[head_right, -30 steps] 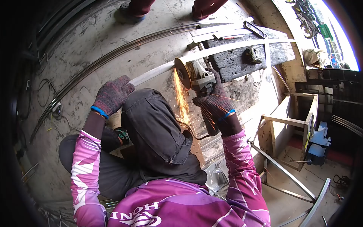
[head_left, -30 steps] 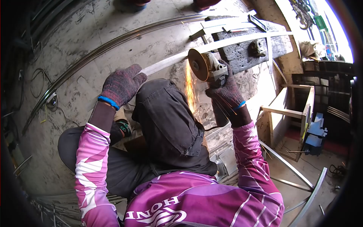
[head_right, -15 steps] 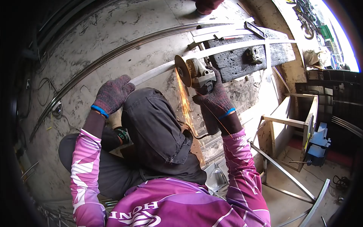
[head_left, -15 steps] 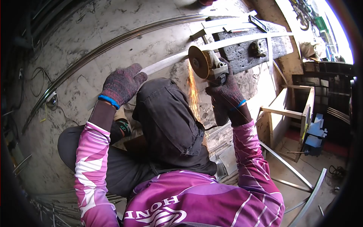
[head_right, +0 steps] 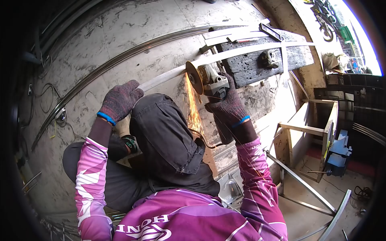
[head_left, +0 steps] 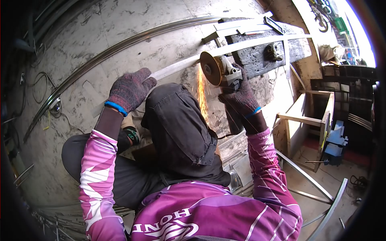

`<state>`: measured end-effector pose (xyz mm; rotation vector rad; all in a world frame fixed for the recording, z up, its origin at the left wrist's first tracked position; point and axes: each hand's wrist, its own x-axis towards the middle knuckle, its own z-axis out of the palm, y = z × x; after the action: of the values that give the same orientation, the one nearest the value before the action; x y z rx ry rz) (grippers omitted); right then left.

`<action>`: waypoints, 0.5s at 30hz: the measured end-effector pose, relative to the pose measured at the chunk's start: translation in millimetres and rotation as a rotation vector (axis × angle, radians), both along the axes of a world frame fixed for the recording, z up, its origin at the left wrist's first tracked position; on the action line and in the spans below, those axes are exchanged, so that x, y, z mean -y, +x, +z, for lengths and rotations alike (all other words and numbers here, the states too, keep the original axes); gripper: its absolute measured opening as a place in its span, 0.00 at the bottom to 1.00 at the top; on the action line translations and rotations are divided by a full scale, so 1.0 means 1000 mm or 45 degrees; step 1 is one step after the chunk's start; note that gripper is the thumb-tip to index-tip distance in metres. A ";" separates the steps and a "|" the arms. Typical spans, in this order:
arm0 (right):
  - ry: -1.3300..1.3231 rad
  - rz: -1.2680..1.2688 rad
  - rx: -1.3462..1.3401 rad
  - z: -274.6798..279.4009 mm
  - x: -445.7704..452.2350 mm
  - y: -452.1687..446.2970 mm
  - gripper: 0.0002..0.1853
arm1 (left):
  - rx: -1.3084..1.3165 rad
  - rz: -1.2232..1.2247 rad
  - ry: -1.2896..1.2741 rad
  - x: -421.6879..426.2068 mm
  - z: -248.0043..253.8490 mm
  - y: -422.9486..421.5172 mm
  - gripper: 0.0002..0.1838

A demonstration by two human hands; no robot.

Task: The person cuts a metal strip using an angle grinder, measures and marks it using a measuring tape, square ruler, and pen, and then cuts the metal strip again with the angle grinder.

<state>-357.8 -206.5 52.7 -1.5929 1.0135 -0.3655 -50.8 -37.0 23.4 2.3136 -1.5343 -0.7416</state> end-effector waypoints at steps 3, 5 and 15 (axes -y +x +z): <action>-0.022 0.003 0.008 -0.003 0.001 -0.001 0.56 | 0.005 0.003 -0.047 -0.001 -0.003 0.000 0.23; -0.033 -0.008 0.021 -0.006 0.001 -0.001 0.56 | 0.009 -0.001 0.012 0.001 0.001 0.000 0.23; -0.064 0.003 0.005 -0.001 0.000 0.003 0.54 | -0.015 0.006 -0.011 0.000 0.003 -0.001 0.22</action>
<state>-354.4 -206.8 51.6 -1.6380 1.0064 -0.3948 -51.8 -37.3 26.1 2.3017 -1.5238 -0.7448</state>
